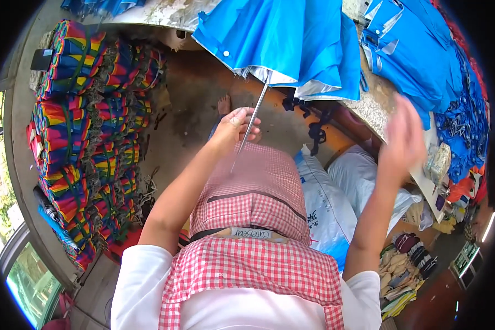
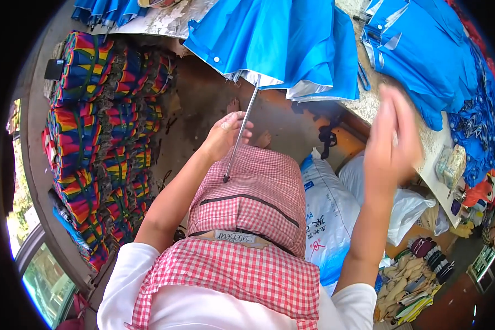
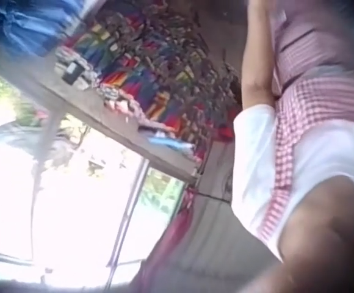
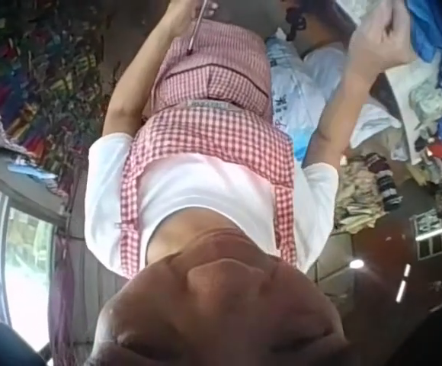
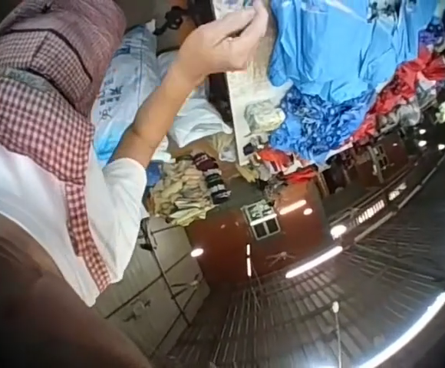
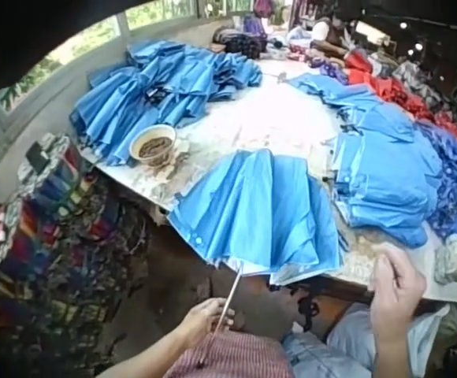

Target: Assembling blue umbrella canopies onto their metal frames.

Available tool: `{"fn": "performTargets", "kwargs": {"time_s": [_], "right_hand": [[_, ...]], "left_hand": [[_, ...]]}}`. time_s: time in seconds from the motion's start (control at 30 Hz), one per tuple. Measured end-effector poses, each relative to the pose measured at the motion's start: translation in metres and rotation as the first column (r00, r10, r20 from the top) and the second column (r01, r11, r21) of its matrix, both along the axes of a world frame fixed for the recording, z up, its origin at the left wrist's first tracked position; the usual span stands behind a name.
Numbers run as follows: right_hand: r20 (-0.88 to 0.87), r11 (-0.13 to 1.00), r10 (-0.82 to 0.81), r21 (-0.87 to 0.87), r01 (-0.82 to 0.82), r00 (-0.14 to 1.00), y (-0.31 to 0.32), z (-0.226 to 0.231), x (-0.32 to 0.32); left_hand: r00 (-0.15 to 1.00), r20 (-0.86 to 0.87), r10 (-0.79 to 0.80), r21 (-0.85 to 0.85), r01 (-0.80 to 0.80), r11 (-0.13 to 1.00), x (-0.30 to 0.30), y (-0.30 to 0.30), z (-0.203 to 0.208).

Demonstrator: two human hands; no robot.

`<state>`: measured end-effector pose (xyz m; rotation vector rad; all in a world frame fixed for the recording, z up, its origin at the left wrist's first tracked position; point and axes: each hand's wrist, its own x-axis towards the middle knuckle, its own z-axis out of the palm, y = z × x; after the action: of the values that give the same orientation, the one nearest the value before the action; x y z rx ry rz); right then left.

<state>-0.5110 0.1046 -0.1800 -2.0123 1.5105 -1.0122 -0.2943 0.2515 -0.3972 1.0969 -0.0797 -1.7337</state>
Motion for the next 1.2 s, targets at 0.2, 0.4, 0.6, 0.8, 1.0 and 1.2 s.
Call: {"fn": "performTargets", "kwargs": {"time_s": [0.2,0.4,0.6,0.8,1.0,1.2], "right_hand": [[-0.606,0.985,-0.085,-0.168,-0.023,0.791,-0.138,-0.182,-0.062],[-0.522,0.999,-0.005,0.035,0.028,0.853,-0.156,-0.201,-0.06],[0.476,0.708,-0.323,0.695,-0.125,0.818,-0.071,-0.118,-0.058],[0.389,0.546,-0.024,0.777,-0.314,0.921,-0.005,-0.049,-0.009],[0.052,0.731,0.548,0.455,-0.509,0.835,0.004,-0.071,0.069],[-0.291,0.769,0.549,0.543,-0.337,0.784,0.006,-0.083,0.095]], "left_hand": [[0.968,0.243,0.064,0.088,-0.087,0.992,-0.011,-0.014,-0.003],[0.872,0.34,0.353,0.007,-0.377,0.926,-0.001,-0.069,0.002],[0.841,0.53,0.108,0.049,-0.157,0.986,0.01,-0.04,0.002],[0.805,0.566,0.178,-0.055,-0.179,0.982,0.013,-0.028,0.009],[0.872,0.017,0.49,0.047,-0.49,0.87,-0.004,-0.087,0.005],[0.851,0.256,0.459,-0.047,-0.463,0.885,-0.015,-0.071,0.002]]}}
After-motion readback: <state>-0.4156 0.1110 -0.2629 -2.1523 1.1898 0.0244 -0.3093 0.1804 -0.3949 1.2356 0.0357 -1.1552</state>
